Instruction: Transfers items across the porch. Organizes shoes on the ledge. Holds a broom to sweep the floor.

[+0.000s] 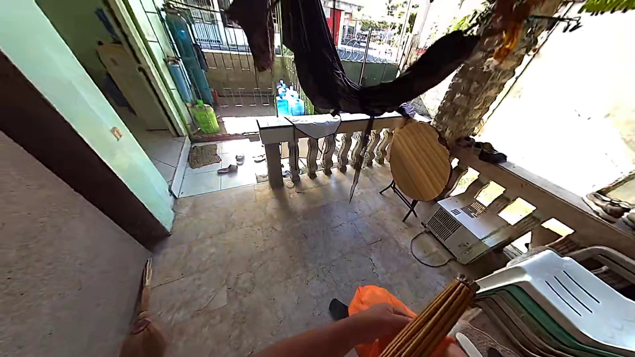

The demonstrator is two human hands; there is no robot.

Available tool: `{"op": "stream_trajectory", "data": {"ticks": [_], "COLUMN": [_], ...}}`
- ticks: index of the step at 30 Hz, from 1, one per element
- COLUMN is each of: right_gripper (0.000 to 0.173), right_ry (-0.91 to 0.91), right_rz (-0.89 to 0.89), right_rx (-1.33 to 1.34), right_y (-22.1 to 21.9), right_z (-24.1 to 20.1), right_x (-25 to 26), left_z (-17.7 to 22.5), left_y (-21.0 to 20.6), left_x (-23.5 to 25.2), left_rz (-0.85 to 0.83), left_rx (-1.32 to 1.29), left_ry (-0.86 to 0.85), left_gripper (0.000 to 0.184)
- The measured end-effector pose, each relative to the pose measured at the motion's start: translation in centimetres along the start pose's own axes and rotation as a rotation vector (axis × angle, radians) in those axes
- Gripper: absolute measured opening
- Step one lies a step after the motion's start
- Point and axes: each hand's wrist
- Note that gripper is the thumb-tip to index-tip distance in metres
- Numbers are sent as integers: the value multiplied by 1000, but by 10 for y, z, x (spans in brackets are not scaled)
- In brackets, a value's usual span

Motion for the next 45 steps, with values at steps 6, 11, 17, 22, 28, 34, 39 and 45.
{"op": "stream_trajectory", "data": {"ticks": [6,11,17,22,28,34,39,45], "right_gripper": [42,43,41,48,49,53,52,45], "right_ry": [144,261,362,316,402,357,295,168], "right_rz": [-27,-52,-188,-241,-321,-369,-441,-441], "right_rx": [-2,-81,-118,-251,-516,-613,-565,-381], "right_y": [-28,-60,-75,-58,-2,-11,-38,-61], "right_z": [-181,-289,-404,-501,-644,-747,-808,-842], "right_x": [49,143,248,368,462,566,675,807], "left_z": [66,115,138,174,200,241,243,239], "left_y": [124,217,337,433,556,655,797,962], "left_x": [-90,-140,-144,-129,-113,-95,-82,-43], "left_rz": [50,276,440,692,978,1211,940,564], "left_rx": [165,131,-46,-132,-202,-286,-347,-247], "left_ry": [-141,-121,-252,-317,-449,-519,-509,-551], "left_gripper": [19,22,20,17,17,28,14,24]}}
Point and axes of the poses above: each hand's wrist, its own x-axis towards the middle knuckle, its own y-axis out of the back of the hand, z = x × y
